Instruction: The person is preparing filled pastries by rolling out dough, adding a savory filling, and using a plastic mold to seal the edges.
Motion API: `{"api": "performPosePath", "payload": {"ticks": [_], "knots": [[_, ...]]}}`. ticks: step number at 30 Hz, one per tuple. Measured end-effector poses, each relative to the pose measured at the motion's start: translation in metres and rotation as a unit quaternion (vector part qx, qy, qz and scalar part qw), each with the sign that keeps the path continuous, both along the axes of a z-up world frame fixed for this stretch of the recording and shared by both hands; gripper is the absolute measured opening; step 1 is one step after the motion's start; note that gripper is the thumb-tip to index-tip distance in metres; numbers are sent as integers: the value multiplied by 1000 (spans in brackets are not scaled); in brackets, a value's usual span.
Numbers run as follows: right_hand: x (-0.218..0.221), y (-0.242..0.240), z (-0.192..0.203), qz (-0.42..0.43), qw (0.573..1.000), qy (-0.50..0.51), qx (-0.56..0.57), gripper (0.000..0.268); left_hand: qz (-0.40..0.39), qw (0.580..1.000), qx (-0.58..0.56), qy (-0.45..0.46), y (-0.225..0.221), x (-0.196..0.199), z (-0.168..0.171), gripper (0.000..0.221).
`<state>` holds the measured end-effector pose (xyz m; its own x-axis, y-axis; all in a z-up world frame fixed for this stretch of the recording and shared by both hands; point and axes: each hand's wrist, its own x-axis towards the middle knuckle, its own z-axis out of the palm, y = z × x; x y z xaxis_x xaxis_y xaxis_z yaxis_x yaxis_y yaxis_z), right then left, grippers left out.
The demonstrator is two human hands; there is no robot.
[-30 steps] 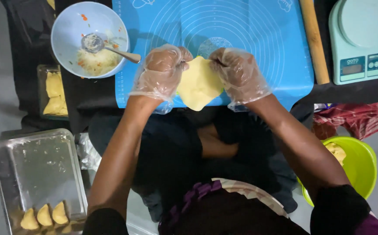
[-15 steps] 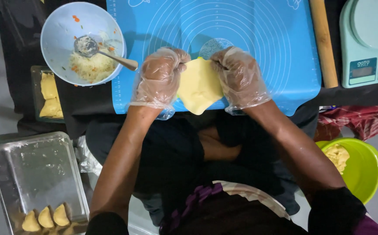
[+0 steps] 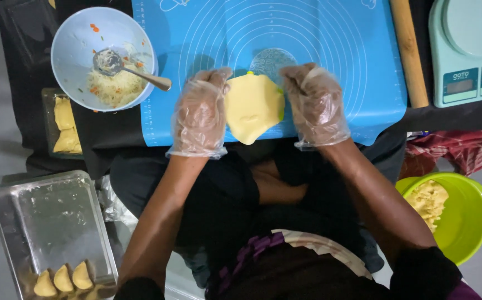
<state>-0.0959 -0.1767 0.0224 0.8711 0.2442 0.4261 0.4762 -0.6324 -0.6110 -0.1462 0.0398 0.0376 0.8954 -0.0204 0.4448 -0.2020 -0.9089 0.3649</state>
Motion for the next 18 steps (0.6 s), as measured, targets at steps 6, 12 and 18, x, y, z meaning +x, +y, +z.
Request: {"api": "performPosePath", "payload": {"ticks": [6, 12, 18], "knots": [[8, 8, 2, 43, 992, 79, -91, 20, -59, 990, -101, 84, 8, 4, 1, 26], [1, 23, 27, 29, 989, 134, -62, 10, -55, 980, -182, 56, 17, 17, -22, 13], [4, 29, 39, -3, 980, 183, -81, 9, -62, 973, -210, 67, 17, 12, -1, 8]]}}
